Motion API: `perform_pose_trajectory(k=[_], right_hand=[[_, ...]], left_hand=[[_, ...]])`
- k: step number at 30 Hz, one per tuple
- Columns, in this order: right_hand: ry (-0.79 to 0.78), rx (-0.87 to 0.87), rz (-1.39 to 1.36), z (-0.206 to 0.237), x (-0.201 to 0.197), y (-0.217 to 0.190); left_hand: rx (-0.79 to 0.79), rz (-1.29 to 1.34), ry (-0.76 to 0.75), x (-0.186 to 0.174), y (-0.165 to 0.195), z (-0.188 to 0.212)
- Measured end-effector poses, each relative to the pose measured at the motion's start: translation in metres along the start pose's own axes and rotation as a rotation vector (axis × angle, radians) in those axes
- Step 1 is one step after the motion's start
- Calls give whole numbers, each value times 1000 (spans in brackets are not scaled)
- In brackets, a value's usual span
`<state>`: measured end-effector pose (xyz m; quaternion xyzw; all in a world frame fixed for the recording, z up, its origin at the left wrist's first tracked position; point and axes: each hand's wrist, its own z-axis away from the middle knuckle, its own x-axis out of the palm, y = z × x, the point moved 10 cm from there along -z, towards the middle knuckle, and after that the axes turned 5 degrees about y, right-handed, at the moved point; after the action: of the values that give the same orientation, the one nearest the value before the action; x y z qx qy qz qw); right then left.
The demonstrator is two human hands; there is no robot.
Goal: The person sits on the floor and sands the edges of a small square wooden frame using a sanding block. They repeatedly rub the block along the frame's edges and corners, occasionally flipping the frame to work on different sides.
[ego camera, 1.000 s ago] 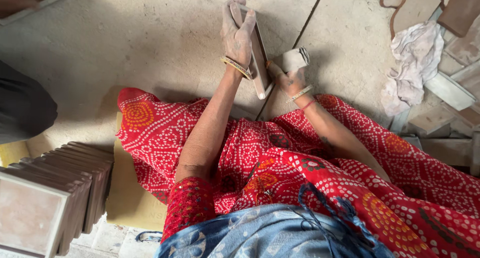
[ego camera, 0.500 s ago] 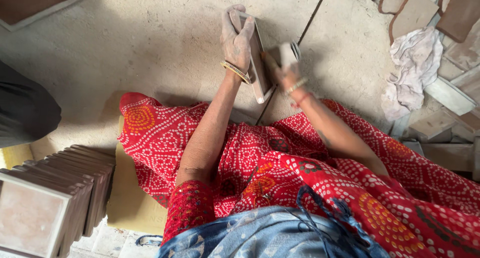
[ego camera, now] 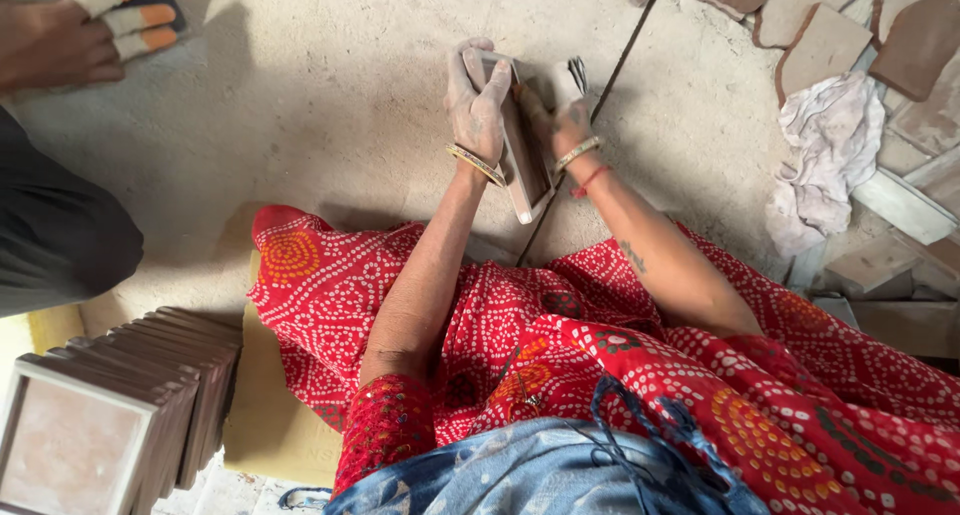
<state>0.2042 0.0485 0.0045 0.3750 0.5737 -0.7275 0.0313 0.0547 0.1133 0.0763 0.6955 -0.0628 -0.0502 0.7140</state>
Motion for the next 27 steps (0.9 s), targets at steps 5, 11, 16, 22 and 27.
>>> perform_pose_trajectory(k=[5, 11, 16, 22, 27], right_hand=[[32, 174, -25, -18, 1, 7], [72, 81, -123, -29, -4, 0], [169, 82, -324, 11, -20, 8], [159, -39, -255, -33, -5, -5], [124, -390, 154, -10, -7, -31]], left_hand=[[-63, -26, 23, 3, -8, 0], [-3, 3, 28, 0, -5, -4], [-33, -134, 39, -1, -14, -3], [3, -63, 50, 0, -11, -4], [-11, -35, 42, 1, -10, -5]])
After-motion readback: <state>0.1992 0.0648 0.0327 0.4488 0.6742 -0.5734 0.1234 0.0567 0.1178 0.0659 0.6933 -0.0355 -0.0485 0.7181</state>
